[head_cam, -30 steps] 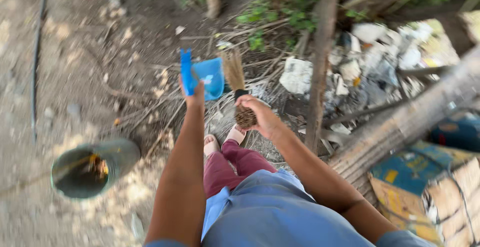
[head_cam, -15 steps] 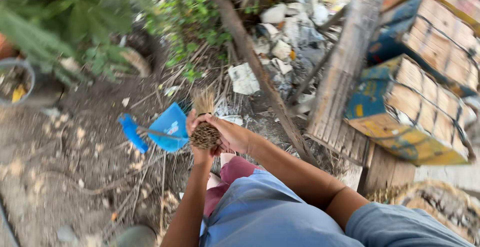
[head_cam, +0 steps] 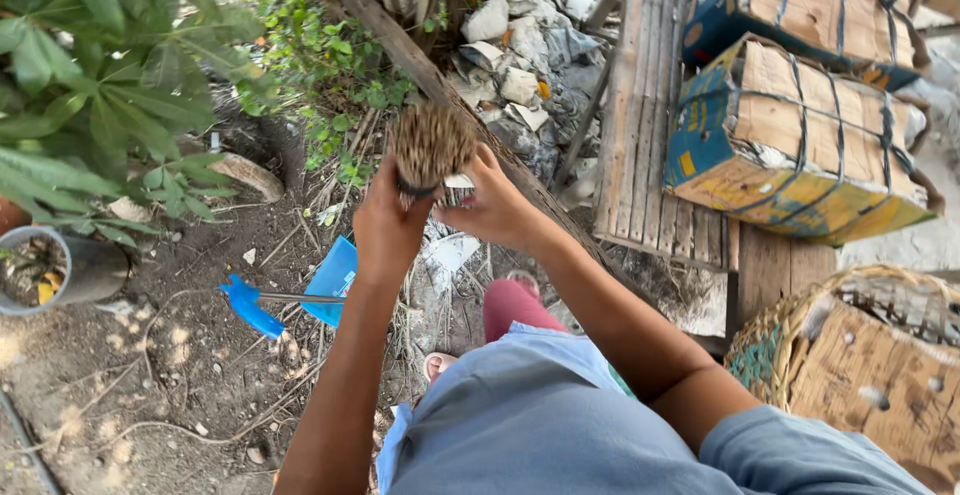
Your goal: The person repairs a handheld broom by gathering midrib sticks into a dustpan, bundling them together, and stripping debris from individual sticks by hand.
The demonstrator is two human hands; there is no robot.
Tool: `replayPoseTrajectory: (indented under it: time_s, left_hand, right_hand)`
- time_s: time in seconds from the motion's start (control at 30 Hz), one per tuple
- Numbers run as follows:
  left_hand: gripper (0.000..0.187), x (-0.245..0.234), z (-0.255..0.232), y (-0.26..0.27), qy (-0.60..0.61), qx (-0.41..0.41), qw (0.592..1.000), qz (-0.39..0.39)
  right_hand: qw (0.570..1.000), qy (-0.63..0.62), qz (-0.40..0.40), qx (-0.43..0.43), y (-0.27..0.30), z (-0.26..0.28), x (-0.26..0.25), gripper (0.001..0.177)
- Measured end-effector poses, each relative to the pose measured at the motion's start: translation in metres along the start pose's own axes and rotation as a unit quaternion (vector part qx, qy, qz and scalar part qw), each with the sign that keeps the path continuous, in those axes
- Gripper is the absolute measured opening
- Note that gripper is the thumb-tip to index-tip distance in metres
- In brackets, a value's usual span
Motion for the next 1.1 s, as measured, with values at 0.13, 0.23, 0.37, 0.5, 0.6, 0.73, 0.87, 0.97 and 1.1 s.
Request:
replayPoseTrajectory:
  time_s: [0.13,0.23,0.37,0.5,0.6,0.73,0.87,0.97,1.1]
  left_hand:
    - [0.07,0.0,-0.046,-0.033,0.058,0.038,0.998,0.009]
    - [0.069,0.004,-0.081,-0.062,0.037,0.134,0.989,-0.055]
    - [0.066,0.03,-0.127,-0.102,0.055,0.185,0.977,-0.091]
    - [0.063,0.082,-0.159,-0.139,0.096,0.248,0.952,-0.148]
    - [0.061,0.134,-0.174,-0.172,0.088,0.208,0.97,-0.09]
    - [0.063,0.169,-0.179,-0.191,0.08,0.148,0.985,0.032]
    - [0.066,0.178,-0.18,-0.193,0.083,0.204,0.973,-0.067]
    - [0.049,0.193,-0.162,-0.191,0.036,0.052,0.998,0.018]
    - [0.037,0.206,-0.145,-0.182,0.065,-0.038,0.995,0.069]
  right_hand:
    - [0.982,0.155,-0.021,-0.106,-0.022,0.029,-0.023,0.059]
    - [0.983,0.073,-0.056,-0.161,-0.031,0.064,-0.048,0.064]
    - [0.993,-0.022,-0.089,-0.079,-0.038,0.102,-0.106,0.062]
    - [0.981,0.026,-0.046,-0.184,-0.051,0.112,-0.168,0.05]
    - [0.97,0.088,-0.023,-0.227,-0.067,0.1,-0.212,0.025]
    - [0.987,-0.033,-0.067,-0.144,-0.084,0.061,-0.273,0.008]
    - [0.98,-0.09,-0.156,-0.084,-0.106,0.011,-0.327,0.014]
    - [0.971,-0.111,-0.207,-0.052,-0.125,-0.032,-0.359,0.011]
    - [0.965,-0.102,-0.237,-0.049,-0.151,-0.109,-0.379,0.008]
Point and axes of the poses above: each hand's wrist, its own y-axis away from the middle knuckle, its own x-axis out of the palm, z = x × y, the point moved 3 cm from there along -y, towards the middle knuckle, and after that the axes turned 15 degrees about -y, right-handed, at the moved point
